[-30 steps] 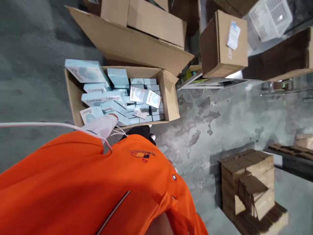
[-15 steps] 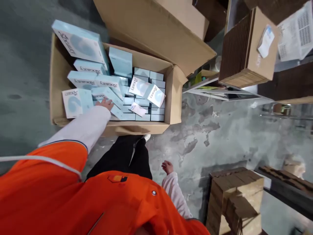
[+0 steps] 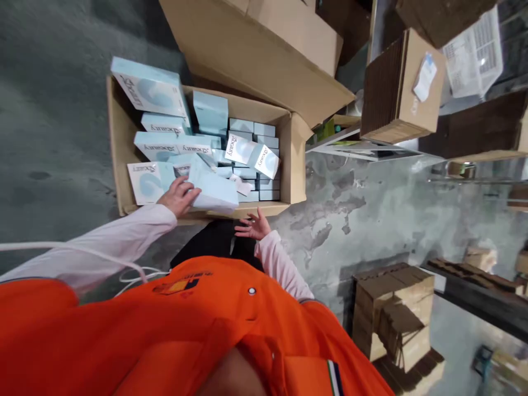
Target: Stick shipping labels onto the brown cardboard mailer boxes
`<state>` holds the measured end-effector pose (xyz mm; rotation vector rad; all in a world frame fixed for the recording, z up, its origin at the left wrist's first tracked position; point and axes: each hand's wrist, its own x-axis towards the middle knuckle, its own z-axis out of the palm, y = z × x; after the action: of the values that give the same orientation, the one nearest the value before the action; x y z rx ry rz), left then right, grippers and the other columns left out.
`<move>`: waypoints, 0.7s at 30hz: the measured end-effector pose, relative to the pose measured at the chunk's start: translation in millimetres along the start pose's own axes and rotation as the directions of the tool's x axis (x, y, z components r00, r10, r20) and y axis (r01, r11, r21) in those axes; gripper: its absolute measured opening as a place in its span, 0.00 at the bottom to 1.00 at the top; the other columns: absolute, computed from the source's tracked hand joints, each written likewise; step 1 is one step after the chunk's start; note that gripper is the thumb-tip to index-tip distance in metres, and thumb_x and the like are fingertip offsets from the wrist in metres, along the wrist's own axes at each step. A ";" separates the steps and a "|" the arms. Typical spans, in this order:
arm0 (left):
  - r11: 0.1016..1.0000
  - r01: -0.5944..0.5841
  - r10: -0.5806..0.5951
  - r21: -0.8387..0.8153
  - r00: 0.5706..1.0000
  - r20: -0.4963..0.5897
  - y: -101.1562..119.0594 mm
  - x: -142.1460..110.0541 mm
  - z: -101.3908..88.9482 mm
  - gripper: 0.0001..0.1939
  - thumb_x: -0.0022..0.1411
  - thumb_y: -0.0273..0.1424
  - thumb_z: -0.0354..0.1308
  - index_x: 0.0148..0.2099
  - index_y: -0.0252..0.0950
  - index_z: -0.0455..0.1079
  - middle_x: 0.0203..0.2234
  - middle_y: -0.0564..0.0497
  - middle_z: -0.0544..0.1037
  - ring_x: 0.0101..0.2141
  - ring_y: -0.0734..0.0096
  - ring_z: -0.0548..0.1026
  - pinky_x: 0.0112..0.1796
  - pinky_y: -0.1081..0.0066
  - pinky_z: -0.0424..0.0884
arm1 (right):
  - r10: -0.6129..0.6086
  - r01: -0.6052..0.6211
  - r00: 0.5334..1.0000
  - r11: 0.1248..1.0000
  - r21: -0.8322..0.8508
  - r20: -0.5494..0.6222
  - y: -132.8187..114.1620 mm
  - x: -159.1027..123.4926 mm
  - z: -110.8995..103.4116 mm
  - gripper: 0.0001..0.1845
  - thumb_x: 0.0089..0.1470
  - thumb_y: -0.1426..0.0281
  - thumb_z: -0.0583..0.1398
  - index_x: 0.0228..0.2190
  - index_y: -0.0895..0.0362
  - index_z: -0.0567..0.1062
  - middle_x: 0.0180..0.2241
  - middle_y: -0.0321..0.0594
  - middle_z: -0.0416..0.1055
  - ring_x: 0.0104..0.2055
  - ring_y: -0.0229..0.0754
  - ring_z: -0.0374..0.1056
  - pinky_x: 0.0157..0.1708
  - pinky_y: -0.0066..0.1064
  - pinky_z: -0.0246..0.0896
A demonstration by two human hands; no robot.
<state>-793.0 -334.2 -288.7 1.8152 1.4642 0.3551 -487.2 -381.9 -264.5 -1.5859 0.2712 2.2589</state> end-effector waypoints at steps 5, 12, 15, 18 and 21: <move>0.977 -0.204 0.202 -0.054 0.979 -0.040 55.2 -21.1 -42.7 0.07 0.54 0.31 0.62 0.38 0.41 0.74 0.35 0.47 0.68 0.61 0.47 0.60 0.64 0.46 0.54 | -0.292 0.294 0.944 0.956 0.006 0.151 -27.3 -39.7 62.1 0.19 0.62 0.55 0.58 0.46 0.57 0.71 0.40 0.41 0.77 0.41 0.44 0.76 0.45 0.41 0.75; 0.771 0.036 0.055 -0.636 0.991 0.124 139.3 -1.0 -69.2 0.63 0.44 0.43 0.74 0.73 0.43 0.39 0.68 0.36 0.51 0.61 0.42 0.63 0.53 0.47 0.69 | -0.751 0.751 0.660 0.660 -0.005 -0.001 -40.6 -115.5 52.1 0.20 0.55 0.72 0.60 0.50 0.57 0.69 0.43 0.37 0.78 0.41 0.38 0.75 0.43 0.27 0.73; 0.539 0.264 0.090 -0.800 0.926 0.367 172.9 14.1 -64.7 0.65 0.43 0.44 0.74 0.73 0.44 0.36 0.56 0.42 0.71 0.50 0.50 0.75 0.46 0.53 0.75 | -0.775 0.775 0.632 0.632 -0.015 0.020 -62.4 -161.9 27.5 0.16 0.52 0.74 0.62 0.45 0.60 0.73 0.38 0.38 0.79 0.34 0.38 0.75 0.35 0.25 0.73; 0.372 0.467 0.080 -0.802 0.845 0.529 203.7 25.9 -51.5 0.43 0.47 0.40 0.72 0.62 0.38 0.59 0.39 0.50 0.79 0.38 0.58 0.79 0.42 0.56 0.77 | -0.791 0.799 0.600 0.585 -0.139 0.119 -84.8 -208.3 5.7 0.15 0.54 0.77 0.59 0.45 0.66 0.73 0.36 0.37 0.79 0.31 0.33 0.75 0.35 0.22 0.70; 0.320 0.586 0.131 -0.745 0.751 0.647 226.7 30.4 -37.3 0.26 0.49 0.31 0.69 0.50 0.35 0.67 0.35 0.52 0.80 0.36 0.60 0.79 0.42 0.55 0.77 | -0.771 0.788 0.606 0.547 -0.281 0.198 -98.9 -241.2 -8.5 0.18 0.58 0.79 0.53 0.48 0.72 0.70 0.37 0.38 0.79 0.30 0.29 0.75 0.36 0.21 0.67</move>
<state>-646.5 -303.3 -111.8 0.5689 0.7006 0.2966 -367.5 -339.2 -36.7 -1.3734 -0.7705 1.6377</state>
